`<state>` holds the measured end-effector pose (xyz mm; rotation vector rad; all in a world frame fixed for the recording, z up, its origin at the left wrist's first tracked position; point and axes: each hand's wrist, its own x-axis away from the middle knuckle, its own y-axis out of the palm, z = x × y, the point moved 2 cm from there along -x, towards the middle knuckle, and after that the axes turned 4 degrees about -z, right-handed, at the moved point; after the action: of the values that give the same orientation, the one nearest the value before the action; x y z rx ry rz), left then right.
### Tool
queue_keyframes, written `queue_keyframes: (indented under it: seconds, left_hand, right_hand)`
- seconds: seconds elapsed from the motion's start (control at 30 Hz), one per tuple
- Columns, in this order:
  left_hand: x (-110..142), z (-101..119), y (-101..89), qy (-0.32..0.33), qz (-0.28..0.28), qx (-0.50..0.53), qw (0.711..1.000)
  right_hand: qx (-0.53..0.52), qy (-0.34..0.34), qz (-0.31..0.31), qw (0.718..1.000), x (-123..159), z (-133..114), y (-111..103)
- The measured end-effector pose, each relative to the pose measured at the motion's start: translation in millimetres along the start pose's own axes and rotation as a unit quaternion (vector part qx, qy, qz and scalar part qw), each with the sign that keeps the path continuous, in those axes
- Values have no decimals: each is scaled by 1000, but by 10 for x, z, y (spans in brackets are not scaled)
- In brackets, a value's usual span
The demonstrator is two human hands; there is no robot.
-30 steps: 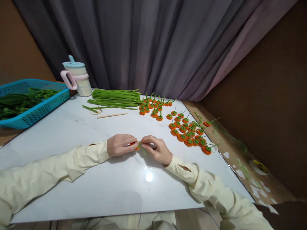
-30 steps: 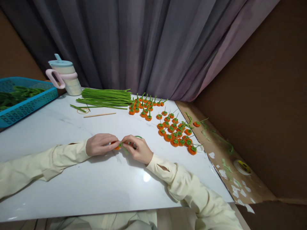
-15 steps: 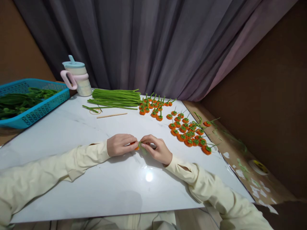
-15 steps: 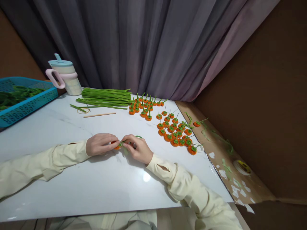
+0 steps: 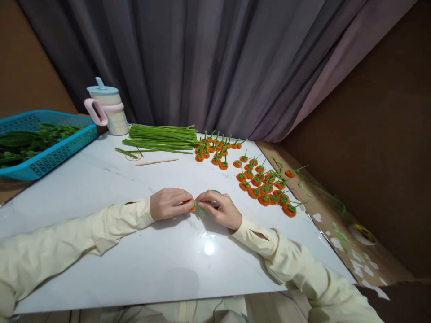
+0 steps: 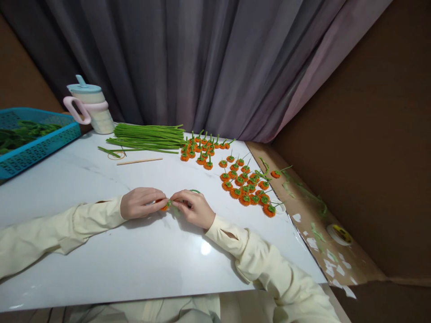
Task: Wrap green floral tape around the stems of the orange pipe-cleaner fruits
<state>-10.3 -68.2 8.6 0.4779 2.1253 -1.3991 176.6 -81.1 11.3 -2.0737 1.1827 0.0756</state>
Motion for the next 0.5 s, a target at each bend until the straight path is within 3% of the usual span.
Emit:
queue_keyframes:
  seconds: [0.17, 0.33, 0.5]
  left_hand:
    - [15, 8, 6, -11, -3, 3, 1000]
    - [7, 49, -4, -57, -11, 23, 998]
    - [4, 70, -7, -46, -2, 35, 998]
  right_hand:
    - [9, -9, 7, 1000, -17, 6, -19]
    - [-76, 42, -7, 996, -36, 40, -6]
    - [-88, 82, -29, 992, -57, 72, 0]
